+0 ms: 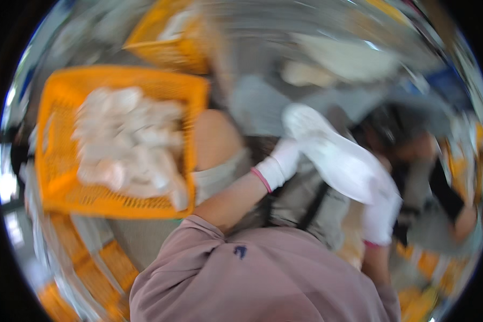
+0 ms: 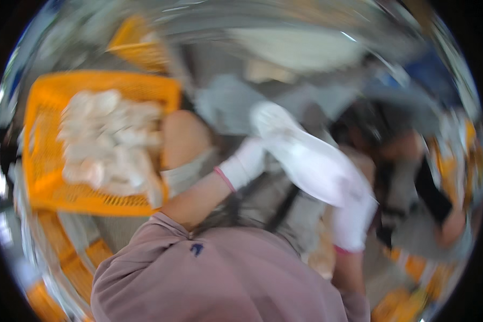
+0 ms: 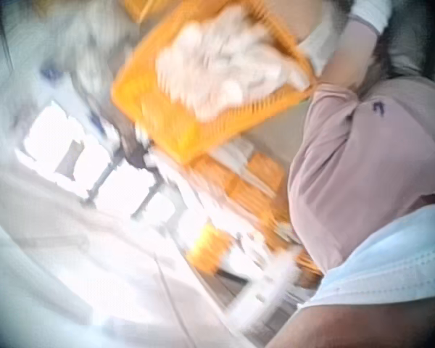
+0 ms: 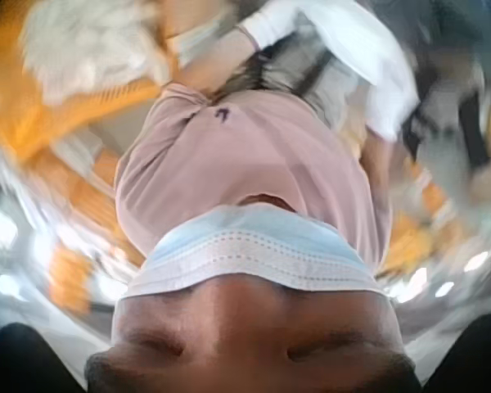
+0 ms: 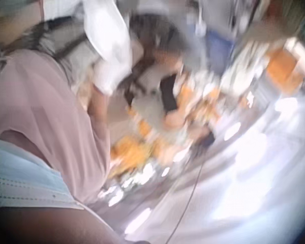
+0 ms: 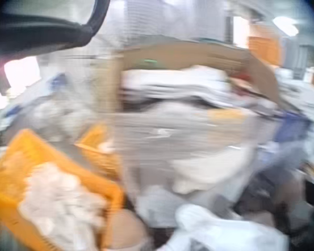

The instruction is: The person sits on the floor and repeatedly picks up white slipper-like items from a yellow basket, wipes or rubs them with gloved hands, and places them back into the basket. The process is continuous and repetitive.

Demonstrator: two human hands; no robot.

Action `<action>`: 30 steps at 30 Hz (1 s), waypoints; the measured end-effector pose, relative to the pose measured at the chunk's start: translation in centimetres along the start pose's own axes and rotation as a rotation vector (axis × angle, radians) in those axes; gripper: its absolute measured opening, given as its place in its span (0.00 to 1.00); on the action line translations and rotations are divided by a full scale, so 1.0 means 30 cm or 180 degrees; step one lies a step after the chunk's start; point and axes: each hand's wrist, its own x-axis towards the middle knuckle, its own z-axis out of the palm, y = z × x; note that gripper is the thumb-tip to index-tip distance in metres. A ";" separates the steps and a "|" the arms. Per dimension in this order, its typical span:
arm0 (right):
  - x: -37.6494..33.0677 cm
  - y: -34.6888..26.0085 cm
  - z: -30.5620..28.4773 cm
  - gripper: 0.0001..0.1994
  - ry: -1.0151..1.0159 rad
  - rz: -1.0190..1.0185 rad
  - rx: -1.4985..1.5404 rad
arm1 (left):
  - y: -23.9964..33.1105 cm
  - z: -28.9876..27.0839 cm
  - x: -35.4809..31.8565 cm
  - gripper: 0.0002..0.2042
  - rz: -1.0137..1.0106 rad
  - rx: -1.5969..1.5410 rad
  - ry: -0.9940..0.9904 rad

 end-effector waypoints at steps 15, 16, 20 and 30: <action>0.628 -0.087 0.260 0.15 -0.0057 -0.1893 -0.1106 | 0.343 -0.008 0.438 0.23 0.0864 0.2768 0.1192; 0.664 -0.095 0.272 0.15 -0.0159 -0.2212 -0.1678 | 0.366 -0.043 0.373 0.24 0.0770 0.3330 0.1444; 0.699 -0.135 0.300 0.18 -0.0732 -0.0763 -0.0843 | 0.341 -0.047 0.151 0.22 0.1077 0.3251 -0.0057; 0.377 -0.104 0.177 0.41 0.0459 -0.1067 -0.0948 | 0.061 0.374 0.397 0.17 0.1949 0.0728 0.0613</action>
